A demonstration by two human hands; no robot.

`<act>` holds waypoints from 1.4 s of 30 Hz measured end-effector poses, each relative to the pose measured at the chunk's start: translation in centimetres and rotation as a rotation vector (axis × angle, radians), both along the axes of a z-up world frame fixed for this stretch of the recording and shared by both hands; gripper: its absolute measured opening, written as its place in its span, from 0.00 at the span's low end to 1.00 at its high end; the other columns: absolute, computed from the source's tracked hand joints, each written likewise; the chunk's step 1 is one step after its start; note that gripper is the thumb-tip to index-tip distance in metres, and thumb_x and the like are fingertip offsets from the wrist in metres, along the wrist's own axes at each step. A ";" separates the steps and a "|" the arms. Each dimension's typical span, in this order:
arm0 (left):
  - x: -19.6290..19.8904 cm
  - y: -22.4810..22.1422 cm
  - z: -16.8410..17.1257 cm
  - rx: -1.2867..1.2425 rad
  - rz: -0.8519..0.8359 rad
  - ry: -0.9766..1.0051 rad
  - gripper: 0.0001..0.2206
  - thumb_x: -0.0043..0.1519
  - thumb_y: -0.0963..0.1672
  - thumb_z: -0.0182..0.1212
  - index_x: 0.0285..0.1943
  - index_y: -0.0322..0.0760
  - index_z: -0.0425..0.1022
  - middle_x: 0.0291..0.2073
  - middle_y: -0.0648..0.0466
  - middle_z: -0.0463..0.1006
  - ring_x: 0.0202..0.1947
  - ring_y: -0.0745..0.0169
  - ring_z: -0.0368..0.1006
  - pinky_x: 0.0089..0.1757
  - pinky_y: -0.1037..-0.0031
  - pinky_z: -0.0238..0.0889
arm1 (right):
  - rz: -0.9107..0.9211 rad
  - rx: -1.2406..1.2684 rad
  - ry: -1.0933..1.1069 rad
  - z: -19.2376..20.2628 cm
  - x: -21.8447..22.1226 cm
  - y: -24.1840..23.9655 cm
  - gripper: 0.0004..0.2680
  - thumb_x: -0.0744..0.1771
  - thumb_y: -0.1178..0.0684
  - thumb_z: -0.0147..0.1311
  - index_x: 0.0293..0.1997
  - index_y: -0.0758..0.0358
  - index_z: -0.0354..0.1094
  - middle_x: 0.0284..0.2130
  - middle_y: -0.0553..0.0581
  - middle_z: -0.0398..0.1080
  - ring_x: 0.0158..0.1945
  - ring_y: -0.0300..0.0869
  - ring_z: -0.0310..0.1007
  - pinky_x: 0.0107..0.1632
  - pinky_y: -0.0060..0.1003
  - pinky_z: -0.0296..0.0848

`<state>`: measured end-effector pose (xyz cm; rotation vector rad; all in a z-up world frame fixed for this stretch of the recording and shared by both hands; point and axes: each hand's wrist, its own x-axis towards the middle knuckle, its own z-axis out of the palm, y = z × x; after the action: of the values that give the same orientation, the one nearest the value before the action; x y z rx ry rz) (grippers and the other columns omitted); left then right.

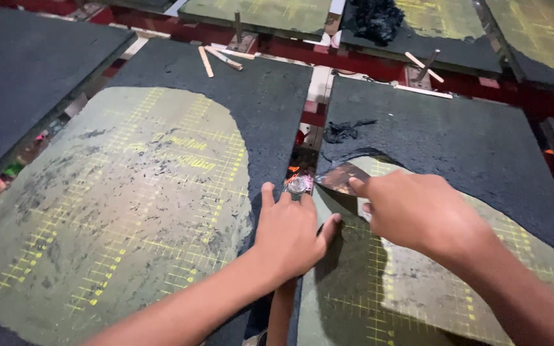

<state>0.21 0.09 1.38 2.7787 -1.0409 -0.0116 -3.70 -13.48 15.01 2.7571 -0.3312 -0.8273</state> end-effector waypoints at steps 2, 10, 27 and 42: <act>-0.2 0.4 0.0 -0.067 -0.025 -0.003 0.30 0.69 0.57 0.39 0.49 0.25 0.75 0.35 0.36 0.81 0.45 0.35 0.75 0.61 0.38 0.40 | 0.015 0.075 -0.074 -1.0 -0.1 -1.6 0.18 0.68 0.50 0.43 0.67 0.33 0.62 0.43 0.61 0.78 0.43 0.61 0.80 0.44 0.55 0.76; -0.9 0.6 1.4 -0.279 -0.047 -0.112 0.30 0.67 0.51 0.48 0.71 0.19 0.60 0.55 0.31 0.69 0.53 0.33 0.69 0.60 0.41 0.42 | 0.016 0.208 -0.152 -0.4 -4.8 -3.8 0.17 0.70 0.46 0.42 0.69 0.39 0.61 0.47 0.67 0.77 0.47 0.63 0.81 0.49 0.60 0.77; 4.6 -2.1 1.3 -0.326 0.070 0.055 0.15 0.70 0.50 0.47 0.51 0.43 0.78 0.38 0.52 0.73 0.43 0.48 0.74 0.51 0.55 0.51 | 0.094 0.349 -0.294 0.9 -4.8 -5.4 0.12 0.67 0.53 0.48 0.55 0.58 0.75 0.32 0.63 0.79 0.28 0.53 0.81 0.35 0.49 0.79; 4.9 -4.7 0.8 -0.275 0.118 -0.121 0.04 0.60 0.46 0.64 0.36 0.45 0.80 0.28 0.55 0.78 0.33 0.48 0.78 0.43 0.57 0.55 | 0.103 0.349 -0.192 2.5 -5.4 -7.3 0.13 0.67 0.48 0.55 0.56 0.59 0.74 0.31 0.61 0.80 0.22 0.47 0.76 0.27 0.43 0.74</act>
<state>5.09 -4.59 2.14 2.6083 -0.8304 0.2956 -9.07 -20.82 17.51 3.1563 -0.0815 -0.6477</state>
